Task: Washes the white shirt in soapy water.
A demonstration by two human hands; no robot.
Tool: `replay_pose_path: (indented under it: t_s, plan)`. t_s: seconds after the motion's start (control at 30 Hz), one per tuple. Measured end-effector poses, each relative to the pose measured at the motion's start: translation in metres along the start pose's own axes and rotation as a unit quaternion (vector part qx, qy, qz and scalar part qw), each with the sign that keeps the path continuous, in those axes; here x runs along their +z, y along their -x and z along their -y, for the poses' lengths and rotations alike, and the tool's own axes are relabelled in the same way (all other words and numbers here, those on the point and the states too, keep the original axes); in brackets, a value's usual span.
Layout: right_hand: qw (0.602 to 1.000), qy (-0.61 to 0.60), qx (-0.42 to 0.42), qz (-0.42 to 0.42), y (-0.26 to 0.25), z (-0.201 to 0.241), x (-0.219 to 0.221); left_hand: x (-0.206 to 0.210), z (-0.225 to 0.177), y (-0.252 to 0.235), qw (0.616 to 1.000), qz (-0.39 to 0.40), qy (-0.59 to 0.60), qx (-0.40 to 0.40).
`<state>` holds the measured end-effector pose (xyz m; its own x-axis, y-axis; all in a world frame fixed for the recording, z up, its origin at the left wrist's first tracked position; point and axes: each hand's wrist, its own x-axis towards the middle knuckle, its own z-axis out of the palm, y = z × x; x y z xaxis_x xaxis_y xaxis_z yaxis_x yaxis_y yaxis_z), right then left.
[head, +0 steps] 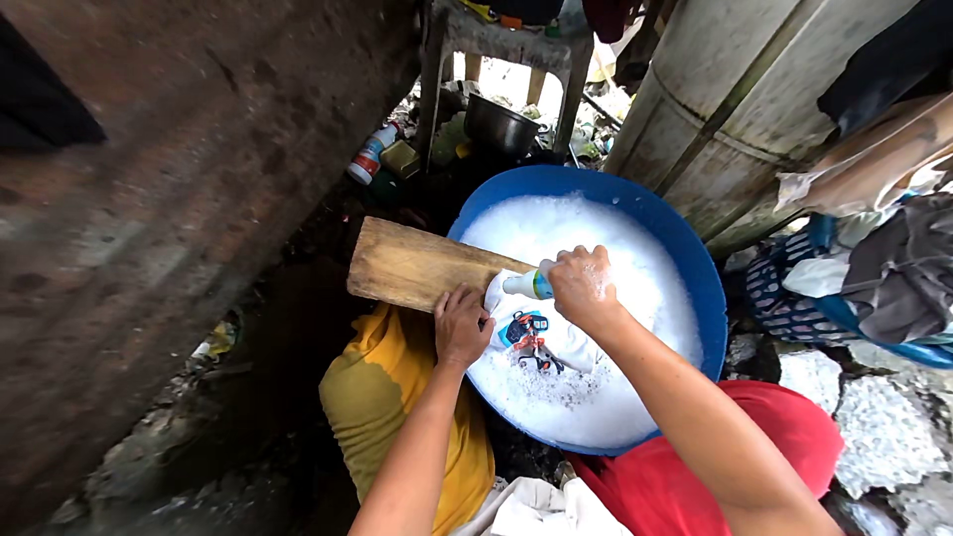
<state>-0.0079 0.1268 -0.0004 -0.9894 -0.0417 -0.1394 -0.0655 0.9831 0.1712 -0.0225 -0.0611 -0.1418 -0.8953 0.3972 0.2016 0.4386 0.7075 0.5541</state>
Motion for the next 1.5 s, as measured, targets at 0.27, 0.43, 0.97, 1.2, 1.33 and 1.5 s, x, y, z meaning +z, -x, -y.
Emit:
replay_pose_path:
  t_s: [0.27, 0.43, 0.97, 1.2, 1.33, 1.5]
  plan:
    - [0.999, 0.013, 0.028, -0.02, -0.007, -0.004, 0.009, 0.0, -0.001, -0.001, 1.0, 0.0, -0.003, -0.004]
    - [0.999, 0.01, 0.028, -0.03, -0.008, -0.006, 0.014, 0.002, 0.0, 0.0, 1.0, -0.004, -0.004, -0.001]
    - [0.994, 0.035, 0.045, 0.097, 0.011, -0.023, 0.011, 0.002, 0.001, 0.0, 1.0, 0.0, -0.005, -0.002]
    - [0.994, 0.029, 0.054, 0.095, 0.013, -0.03, 0.017, 0.003, 0.001, 0.0, 1.0, -0.005, -0.001, -0.001]
    - [0.994, 0.032, 0.041, 0.091, 0.017, -0.026, 0.016, 0.003, 0.001, 0.0, 1.0, -0.008, -0.002, 0.001]
    - [0.996, 0.026, 0.03, 0.084, 0.017, -0.02, 0.014, 0.002, 0.001, 0.0, 1.0, -0.007, -0.006, 0.001]
